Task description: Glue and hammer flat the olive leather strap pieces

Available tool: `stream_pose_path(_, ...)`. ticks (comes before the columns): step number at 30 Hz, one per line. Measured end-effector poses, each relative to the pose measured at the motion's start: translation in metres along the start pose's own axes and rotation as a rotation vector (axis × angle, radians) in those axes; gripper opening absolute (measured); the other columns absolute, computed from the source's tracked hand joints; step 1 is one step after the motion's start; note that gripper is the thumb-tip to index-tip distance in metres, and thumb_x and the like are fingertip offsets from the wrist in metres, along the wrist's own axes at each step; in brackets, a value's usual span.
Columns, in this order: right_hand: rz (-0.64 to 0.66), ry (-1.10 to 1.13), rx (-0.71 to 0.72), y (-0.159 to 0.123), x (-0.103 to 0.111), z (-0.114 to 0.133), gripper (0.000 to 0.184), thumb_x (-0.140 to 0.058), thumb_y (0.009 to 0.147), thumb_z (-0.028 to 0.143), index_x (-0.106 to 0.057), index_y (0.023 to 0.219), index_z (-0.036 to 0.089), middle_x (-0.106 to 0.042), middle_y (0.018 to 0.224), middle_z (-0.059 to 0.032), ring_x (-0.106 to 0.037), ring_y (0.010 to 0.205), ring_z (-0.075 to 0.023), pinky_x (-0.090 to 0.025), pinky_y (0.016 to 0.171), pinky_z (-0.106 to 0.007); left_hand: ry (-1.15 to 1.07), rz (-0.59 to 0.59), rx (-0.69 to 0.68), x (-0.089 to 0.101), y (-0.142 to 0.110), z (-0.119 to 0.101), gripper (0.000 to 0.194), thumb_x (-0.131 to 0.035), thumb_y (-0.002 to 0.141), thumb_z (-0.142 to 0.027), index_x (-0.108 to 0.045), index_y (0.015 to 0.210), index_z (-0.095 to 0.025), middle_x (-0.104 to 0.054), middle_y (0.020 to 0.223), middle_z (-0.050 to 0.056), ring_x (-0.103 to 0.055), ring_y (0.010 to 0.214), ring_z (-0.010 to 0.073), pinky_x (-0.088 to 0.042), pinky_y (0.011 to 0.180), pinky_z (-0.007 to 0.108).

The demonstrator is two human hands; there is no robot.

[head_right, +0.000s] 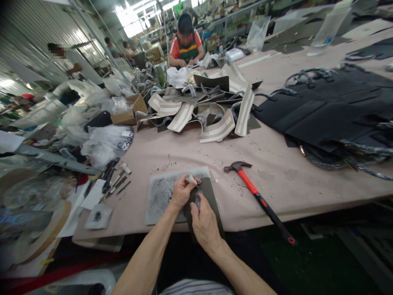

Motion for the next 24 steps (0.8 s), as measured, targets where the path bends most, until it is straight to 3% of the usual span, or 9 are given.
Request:
stream_pose_path(6,0.005,0.012,0.022,0.001,0.006,0.004,0.052,-0.042,0.097,0.043,-0.055,0.136,0.011,-0.065,0.132,-0.0194,-0.064,0.121,-0.0283,-0.051,0.104,-0.045,0.008,0.029,0.003,0.001,0.001,0.003,0.024,-0.076,0.082,-0.033,-0.065,0.095,-0.017,-0.077,0.090,0.007,-0.074,0.087,0.0202,-0.057,0.085,0.033)
stream_pose_path(9,0.020,-0.047,0.074,0.005,0.022,0.011,0.046,-0.040,0.099,0.043,-0.057,0.130,0.014,-0.067,0.123,-0.0161,-0.066,0.113,-0.0257,-0.053,0.098,-0.043,0.065,0.053,-0.022,0.001,0.001,0.004,0.021,-0.074,0.084,-0.033,-0.066,0.094,-0.017,-0.077,0.091,0.008,-0.073,0.088,0.0206,-0.057,0.085,0.033)
stream_pose_path(12,-0.077,-0.245,0.149,0.017,0.064,0.009,0.041,-0.041,0.100,0.043,-0.060,0.121,0.014,-0.066,0.113,-0.0157,-0.064,0.104,-0.0265,-0.053,0.092,-0.042,0.124,0.085,-0.052,-0.001,0.001,0.002,0.016,-0.072,0.085,-0.032,-0.066,0.091,-0.017,-0.076,0.090,0.007,-0.072,0.086,0.0202,-0.056,0.083,0.032)
stream_pose_path(15,-0.209,-0.662,0.166,0.031,0.117,-0.011,0.039,-0.047,0.096,0.040,-0.060,0.117,0.010,-0.062,0.115,-0.0232,-0.060,0.105,-0.0342,-0.050,0.088,-0.047,0.180,0.120,-0.083,-0.004,0.002,-0.003,0.009,-0.069,0.085,-0.026,-0.067,0.088,-0.018,-0.075,0.088,0.006,-0.070,0.084,0.0192,-0.055,0.081,0.031)
stream_pose_path(17,-0.188,-0.919,0.118,0.039,0.143,-0.034,0.037,-0.050,0.094,0.039,-0.061,0.111,0.008,-0.061,0.108,-0.0258,-0.060,0.098,-0.0370,-0.049,0.080,-0.048,0.209,0.142,-0.097,-0.006,0.002,-0.006,0.005,-0.066,0.085,-0.022,-0.067,0.087,-0.018,-0.074,0.086,0.005,-0.069,0.083,0.0185,-0.054,0.080,0.030)
stream_pose_path(19,-0.125,-1.014,0.058,0.045,0.160,-0.057,0.031,-0.049,0.094,0.038,-0.062,0.102,0.010,-0.062,0.097,-0.0233,-0.060,0.087,-0.0346,-0.047,0.072,-0.044,0.231,0.154,-0.103,-0.007,0.002,-0.007,0.005,-0.063,0.084,-0.019,-0.067,0.087,-0.018,-0.074,0.085,0.004,-0.068,0.082,0.0181,-0.053,0.080,0.029)
stream_pose_path(21,-0.058,-0.917,-0.071,0.049,0.172,-0.076,0.022,-0.049,0.092,0.035,-0.059,0.092,0.015,-0.061,0.086,-0.0170,-0.058,0.078,-0.0293,-0.045,0.067,-0.039,0.249,0.163,-0.113,-0.008,0.002,-0.008,0.007,-0.062,0.083,-0.016,-0.068,0.087,-0.018,-0.074,0.084,0.003,-0.068,0.083,0.0181,-0.053,0.080,0.029)
stream_pose_path(24,0.133,-0.392,-0.432,0.047,0.169,-0.094,0.012,-0.052,0.087,0.032,-0.051,0.082,0.021,-0.054,0.072,-0.0049,-0.052,0.063,-0.0197,-0.042,0.057,-0.032,0.281,0.173,-0.150,-0.008,0.000,-0.009,0.011,-0.061,0.083,-0.015,-0.069,0.088,-0.019,-0.074,0.084,0.003,-0.067,0.083,0.0185,-0.053,0.081,0.029)
Point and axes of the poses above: each hand's wrist, its own y-axis towards the middle knuckle, its own x-axis out of the back of the hand, z = x × y, the point moved 8 cm from there along y, towards the middle knuckle
